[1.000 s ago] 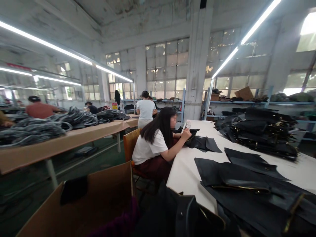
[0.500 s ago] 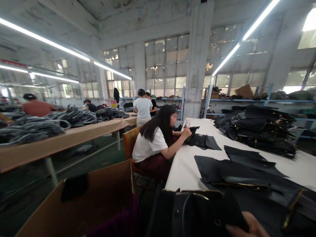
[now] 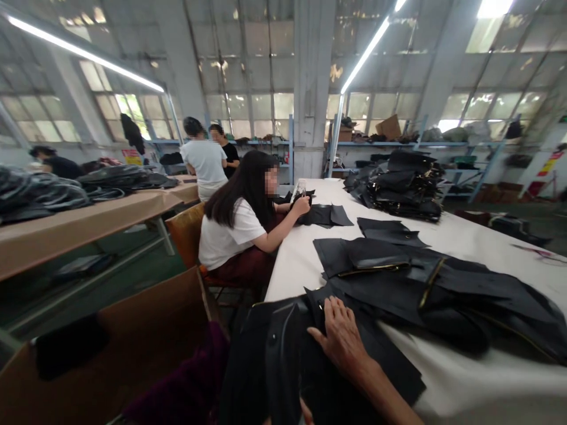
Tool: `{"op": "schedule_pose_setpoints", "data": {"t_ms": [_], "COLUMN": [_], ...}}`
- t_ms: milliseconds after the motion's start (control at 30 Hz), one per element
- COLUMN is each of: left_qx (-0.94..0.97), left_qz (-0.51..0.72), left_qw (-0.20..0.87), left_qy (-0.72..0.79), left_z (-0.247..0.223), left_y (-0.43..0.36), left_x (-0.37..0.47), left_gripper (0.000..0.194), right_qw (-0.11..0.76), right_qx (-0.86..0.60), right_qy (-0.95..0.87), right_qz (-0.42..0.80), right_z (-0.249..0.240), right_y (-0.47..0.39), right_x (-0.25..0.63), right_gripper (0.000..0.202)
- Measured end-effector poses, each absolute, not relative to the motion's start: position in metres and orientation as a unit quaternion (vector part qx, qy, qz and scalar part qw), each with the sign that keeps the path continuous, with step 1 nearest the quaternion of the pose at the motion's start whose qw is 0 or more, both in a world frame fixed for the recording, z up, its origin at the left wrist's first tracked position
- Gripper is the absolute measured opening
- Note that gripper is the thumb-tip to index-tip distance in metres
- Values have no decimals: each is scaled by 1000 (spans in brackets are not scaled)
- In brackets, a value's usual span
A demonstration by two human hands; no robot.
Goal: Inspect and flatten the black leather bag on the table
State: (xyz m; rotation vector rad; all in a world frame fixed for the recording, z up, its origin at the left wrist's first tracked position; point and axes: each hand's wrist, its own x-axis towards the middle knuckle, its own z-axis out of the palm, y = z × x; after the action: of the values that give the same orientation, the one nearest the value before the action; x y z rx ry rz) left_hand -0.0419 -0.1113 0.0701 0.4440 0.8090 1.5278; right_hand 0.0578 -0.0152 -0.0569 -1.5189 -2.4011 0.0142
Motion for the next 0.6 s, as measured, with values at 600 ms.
{"op": "schedule_pose_setpoints", "data": {"t_ms": [600], "left_qx": [242], "left_qz": [626], "left_qw": [659], "left_qy": [340], "left_z": [30], "left_y": [-94], "left_x": [-35], "left_gripper": [30], "right_qw": [341], "right_qx": [-412], "right_qy": [-761], "right_qz": [366], "right_z": [-34], "right_y": [32], "right_x": [112], "right_gripper": [34]}}
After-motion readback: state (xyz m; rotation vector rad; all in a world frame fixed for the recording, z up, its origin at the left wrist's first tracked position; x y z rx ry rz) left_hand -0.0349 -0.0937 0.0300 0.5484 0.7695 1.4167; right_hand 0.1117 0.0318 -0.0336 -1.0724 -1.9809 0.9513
